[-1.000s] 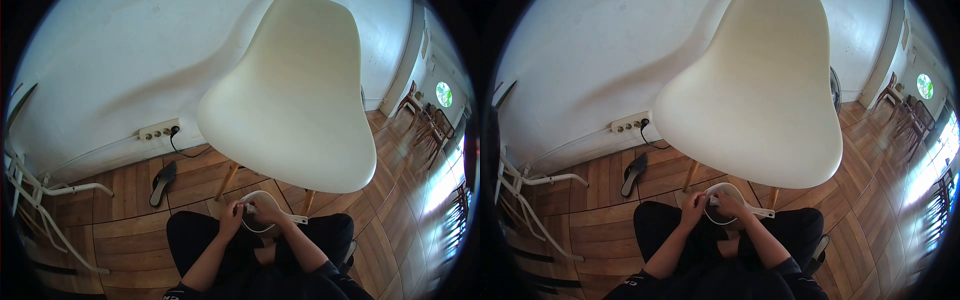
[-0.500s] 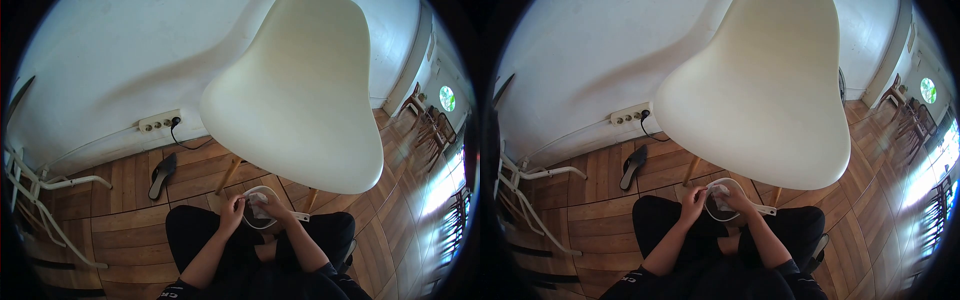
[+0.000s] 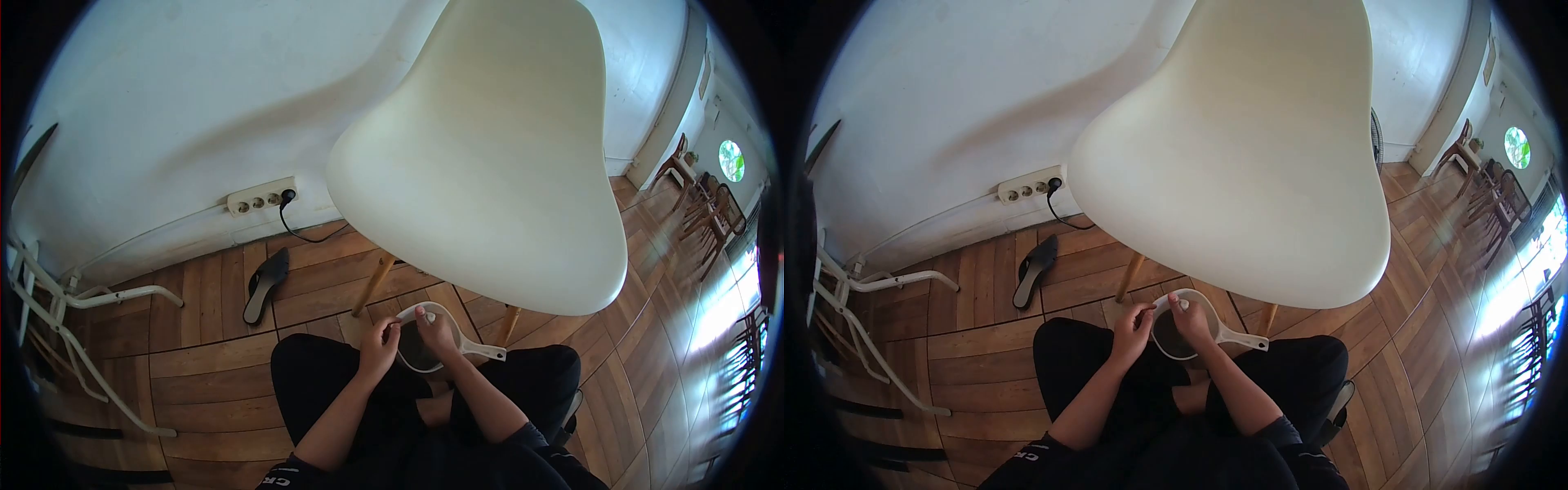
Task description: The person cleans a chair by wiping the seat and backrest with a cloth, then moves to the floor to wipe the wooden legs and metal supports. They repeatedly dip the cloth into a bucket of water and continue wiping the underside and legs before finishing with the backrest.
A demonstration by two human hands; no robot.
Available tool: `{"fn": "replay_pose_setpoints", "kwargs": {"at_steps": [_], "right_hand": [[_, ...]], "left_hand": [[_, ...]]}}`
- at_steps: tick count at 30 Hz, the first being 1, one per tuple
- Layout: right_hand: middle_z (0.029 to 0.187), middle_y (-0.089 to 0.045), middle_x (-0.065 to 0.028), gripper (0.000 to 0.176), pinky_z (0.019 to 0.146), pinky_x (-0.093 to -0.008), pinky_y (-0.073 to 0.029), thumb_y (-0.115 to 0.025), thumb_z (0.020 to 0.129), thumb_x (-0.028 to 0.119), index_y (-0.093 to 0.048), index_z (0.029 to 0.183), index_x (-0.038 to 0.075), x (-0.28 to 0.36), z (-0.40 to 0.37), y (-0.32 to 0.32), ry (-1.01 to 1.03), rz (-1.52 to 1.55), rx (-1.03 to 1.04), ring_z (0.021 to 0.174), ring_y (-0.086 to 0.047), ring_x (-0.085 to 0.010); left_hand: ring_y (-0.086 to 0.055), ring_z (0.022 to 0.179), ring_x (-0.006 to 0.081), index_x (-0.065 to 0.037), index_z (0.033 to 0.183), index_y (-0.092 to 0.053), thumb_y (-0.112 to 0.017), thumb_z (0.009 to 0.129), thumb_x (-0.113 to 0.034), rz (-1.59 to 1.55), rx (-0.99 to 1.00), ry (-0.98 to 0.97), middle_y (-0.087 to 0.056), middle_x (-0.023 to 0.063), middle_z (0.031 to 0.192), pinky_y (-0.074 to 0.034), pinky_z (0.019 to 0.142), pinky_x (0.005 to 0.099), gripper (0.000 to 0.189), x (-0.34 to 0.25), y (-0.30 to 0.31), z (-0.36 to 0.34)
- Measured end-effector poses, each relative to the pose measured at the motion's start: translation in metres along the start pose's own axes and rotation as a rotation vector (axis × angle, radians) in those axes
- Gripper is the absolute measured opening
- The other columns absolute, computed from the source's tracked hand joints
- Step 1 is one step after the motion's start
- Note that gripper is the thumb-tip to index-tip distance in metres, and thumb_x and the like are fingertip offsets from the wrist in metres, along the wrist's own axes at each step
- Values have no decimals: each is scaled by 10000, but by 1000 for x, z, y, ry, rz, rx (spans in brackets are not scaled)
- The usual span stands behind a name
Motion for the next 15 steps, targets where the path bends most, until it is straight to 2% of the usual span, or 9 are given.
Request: {"fn": "replay_pose_setpoints", "kwargs": {"at_steps": [5,7,9,12,13,15], "right_hand": [[618,-592,-191,633,601,-409,-464,-499,878,540,-602,737,-68,9,-2,-3,-1,87,-2,643,-627,-290],[608,-589,-180,615,592,-401,-461,-493,890,519,-600,734,-67,5,0,-6,-1,86,5,632,-623,-280],[512,-489,-20,558,456,-318,-383,-478,907,506,-507,602,40,12,3,-7,72,211,-4,461,-477,-128],[521,-492,-3,502,462,-303,-381,-500,913,449,-503,605,53,31,-3,9,27,260,68,477,-481,-113],[521,-492,-3,502,462,-303,-381,-500,913,449,-503,605,53,35,-5,10,27,259,66,477,-481,-113],[555,-562,-132,570,531,-389,-448,-514,896,461,-552,637,-46,40,-10,13,6,125,-20,551,-583,-203]], "left_hand": [[-489,572,96,-23,979,-621,-535,901,-157,2,-19,-20,-554,37,650,-385,541,260,178,-2,2,0],[-496,577,101,-24,989,-625,-535,899,-154,12,0,41,-555,41,649,-390,547,262,181,-1,2,0],[-499,581,104,-26,994,-626,-537,900,-156,-18,-7,61,-554,41,650,-393,549,264,184,2,1,0],[-503,589,109,-28,1005,-628,-540,902,-162,-53,-13,78,-551,41,653,-399,554,267,191,7,1,1],[-505,592,112,-29,1010,-627,-541,904,-167,-56,-10,74,-550,41,656,-402,557,268,195,7,1,1],[-507,595,113,-31,1014,-627,-542,905,-171,-38,-23,30,-551,42,659,-405,561,269,198,5,0,-1]]}}
Point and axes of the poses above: each hand's wrist, its own z-axis towards the middle knuckle, its own y-axis out of the back of the hand, x = y × z, the point moved 4 cm from there along z, towards the middle knuckle
